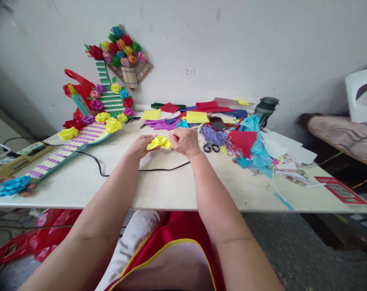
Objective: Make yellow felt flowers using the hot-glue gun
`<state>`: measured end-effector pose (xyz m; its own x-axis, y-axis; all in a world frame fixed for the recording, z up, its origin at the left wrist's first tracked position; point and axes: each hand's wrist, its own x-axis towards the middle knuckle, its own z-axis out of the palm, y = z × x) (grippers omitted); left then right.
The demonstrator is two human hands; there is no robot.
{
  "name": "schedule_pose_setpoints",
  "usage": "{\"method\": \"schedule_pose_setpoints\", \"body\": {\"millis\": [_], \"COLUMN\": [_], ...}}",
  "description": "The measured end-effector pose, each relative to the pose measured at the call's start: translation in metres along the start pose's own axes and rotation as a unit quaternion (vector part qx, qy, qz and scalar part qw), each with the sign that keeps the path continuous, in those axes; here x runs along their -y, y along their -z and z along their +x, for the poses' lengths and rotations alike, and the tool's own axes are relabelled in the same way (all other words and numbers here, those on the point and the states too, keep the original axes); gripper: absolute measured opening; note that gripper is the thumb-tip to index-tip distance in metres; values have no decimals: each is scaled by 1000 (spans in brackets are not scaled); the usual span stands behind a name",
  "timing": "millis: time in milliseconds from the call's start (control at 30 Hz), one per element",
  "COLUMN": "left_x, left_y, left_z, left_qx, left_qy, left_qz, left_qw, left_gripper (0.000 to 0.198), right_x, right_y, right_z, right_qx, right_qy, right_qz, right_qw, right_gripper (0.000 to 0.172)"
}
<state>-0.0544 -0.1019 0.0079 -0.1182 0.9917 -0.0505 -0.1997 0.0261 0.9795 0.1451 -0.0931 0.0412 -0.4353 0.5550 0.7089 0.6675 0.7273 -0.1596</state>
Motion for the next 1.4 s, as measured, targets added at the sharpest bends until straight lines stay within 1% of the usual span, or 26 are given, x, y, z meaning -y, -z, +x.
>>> {"method": "schedule_pose_setpoints", "body": {"millis": [67, 167, 267, 333, 400, 467, 533, 600, 767, 933, 1100, 1300, 1400], "left_x": [0, 1, 0, -1, -2, -2, -3, -3, -4, -4, -5, -6, -6], "left_y": [1, 1, -1, -3, -4, -6, -7, -8, -9, -10, -11, -12, -12], "left_z": [1, 1, -1, -2, -3, -4, -6, -7, -10, -12, -14, -16, -16], "left_qx": [-3, 0, 14, 25, 33, 41, 50, 61, 79, 107, 113, 122, 125], "left_qy": [-20, -52, -75, -88, -97, -99, -97, -96, -89, -84, -77, -63, -66], "left_qz": [-16, -34, -48, -52, -53, -47, -37, -31, -23, -28, -26, -5, -9], "left_qw": [1000, 998, 996, 994, 993, 993, 993, 993, 993, 990, 990, 991, 990], "left_gripper": [23, 26, 30, 32, 33, 33, 33, 32, 33, 39, 36, 31, 32], "right_x": [0, -3, -9, -11, -12, -11, -9, -7, -7, -6, -5, -2, -2], "right_y": [-2, -9, -17, -21, -23, -22, -20, -18, -16, -16, -14, -10, -10], "right_z": [1, 4, 8, 8, 8, 6, 5, 4, 4, 4, 4, 3, 2], "right_qx": [10, 38, 72, 79, 61, 50, 50, 53, 83, 107, 109, 140, 155], "right_qy": [-51, -153, -215, -229, -229, -222, -212, -201, -177, -169, -156, -152, -160], "right_qz": [-3, 21, 96, 187, 290, 366, 410, 433, 455, 472, 480, 479, 486], "right_qw": [999, 987, 969, 952, 927, 903, 886, 877, 869, 859, 857, 853, 845], "right_gripper": [29, 26, 27, 29, 29, 28, 27, 27, 28, 31, 32, 31, 31]}}
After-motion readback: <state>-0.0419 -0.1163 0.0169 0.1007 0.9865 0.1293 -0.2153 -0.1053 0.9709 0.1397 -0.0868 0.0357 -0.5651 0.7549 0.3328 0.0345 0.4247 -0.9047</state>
